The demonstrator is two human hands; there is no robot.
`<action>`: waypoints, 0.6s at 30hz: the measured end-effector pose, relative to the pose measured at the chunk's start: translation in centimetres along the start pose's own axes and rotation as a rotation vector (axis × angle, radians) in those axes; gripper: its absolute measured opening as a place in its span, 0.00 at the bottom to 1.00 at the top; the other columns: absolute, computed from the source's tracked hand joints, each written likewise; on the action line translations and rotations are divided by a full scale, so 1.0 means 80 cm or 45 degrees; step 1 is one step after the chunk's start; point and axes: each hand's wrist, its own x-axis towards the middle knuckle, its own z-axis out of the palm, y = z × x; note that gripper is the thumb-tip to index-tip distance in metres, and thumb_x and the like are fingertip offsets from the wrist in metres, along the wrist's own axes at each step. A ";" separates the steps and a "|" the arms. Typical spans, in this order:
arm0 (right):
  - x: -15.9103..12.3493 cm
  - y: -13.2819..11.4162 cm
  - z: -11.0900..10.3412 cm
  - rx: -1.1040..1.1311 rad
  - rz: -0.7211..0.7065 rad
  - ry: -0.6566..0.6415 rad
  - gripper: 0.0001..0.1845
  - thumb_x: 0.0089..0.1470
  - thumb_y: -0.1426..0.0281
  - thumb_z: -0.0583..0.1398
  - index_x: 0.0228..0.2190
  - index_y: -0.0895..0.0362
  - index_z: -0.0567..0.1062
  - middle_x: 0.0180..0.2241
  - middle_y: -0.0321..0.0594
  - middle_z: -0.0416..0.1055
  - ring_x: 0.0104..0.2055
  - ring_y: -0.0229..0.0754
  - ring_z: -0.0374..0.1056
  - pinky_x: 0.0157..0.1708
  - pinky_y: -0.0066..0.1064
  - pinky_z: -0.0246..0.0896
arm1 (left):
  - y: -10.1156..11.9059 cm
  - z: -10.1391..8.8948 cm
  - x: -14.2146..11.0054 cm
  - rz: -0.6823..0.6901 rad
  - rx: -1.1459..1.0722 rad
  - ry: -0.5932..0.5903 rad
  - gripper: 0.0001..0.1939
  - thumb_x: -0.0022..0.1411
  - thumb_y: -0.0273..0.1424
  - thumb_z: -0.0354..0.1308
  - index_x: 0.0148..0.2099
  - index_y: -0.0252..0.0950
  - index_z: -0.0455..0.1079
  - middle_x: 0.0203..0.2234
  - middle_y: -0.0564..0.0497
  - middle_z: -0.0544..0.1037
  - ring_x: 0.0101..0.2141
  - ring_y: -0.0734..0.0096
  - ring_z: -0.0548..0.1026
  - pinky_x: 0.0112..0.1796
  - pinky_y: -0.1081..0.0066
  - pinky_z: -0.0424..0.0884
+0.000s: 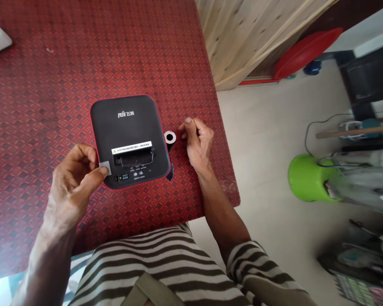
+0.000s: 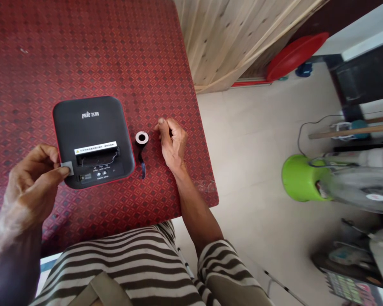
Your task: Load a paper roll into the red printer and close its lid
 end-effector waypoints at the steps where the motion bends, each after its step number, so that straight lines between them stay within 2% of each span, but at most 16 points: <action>1: 0.000 0.000 0.000 0.003 -0.001 -0.001 0.26 0.68 0.51 0.54 0.26 0.53 0.75 0.23 0.32 0.68 0.25 0.35 0.65 0.30 0.31 0.59 | 0.001 0.002 -0.001 -0.015 -0.024 0.006 0.12 0.58 0.35 0.67 0.37 0.41 0.65 0.29 0.54 0.66 0.28 0.72 0.63 0.29 0.68 0.58; 12: -0.001 0.004 0.000 0.042 -0.003 -0.004 0.25 0.68 0.51 0.55 0.25 0.53 0.74 0.22 0.31 0.66 0.25 0.36 0.64 0.30 0.32 0.57 | 0.013 0.015 0.002 -0.117 -0.135 0.044 0.12 0.53 0.31 0.66 0.35 0.40 0.64 0.29 0.55 0.62 0.28 0.74 0.60 0.29 0.70 0.58; 18: -0.001 0.004 0.001 0.045 0.006 -0.003 0.25 0.68 0.53 0.55 0.24 0.53 0.73 0.22 0.31 0.67 0.25 0.35 0.64 0.31 0.31 0.58 | 0.017 0.010 -0.001 -0.122 -0.078 0.041 0.12 0.53 0.34 0.67 0.34 0.40 0.66 0.27 0.54 0.63 0.27 0.73 0.61 0.29 0.68 0.57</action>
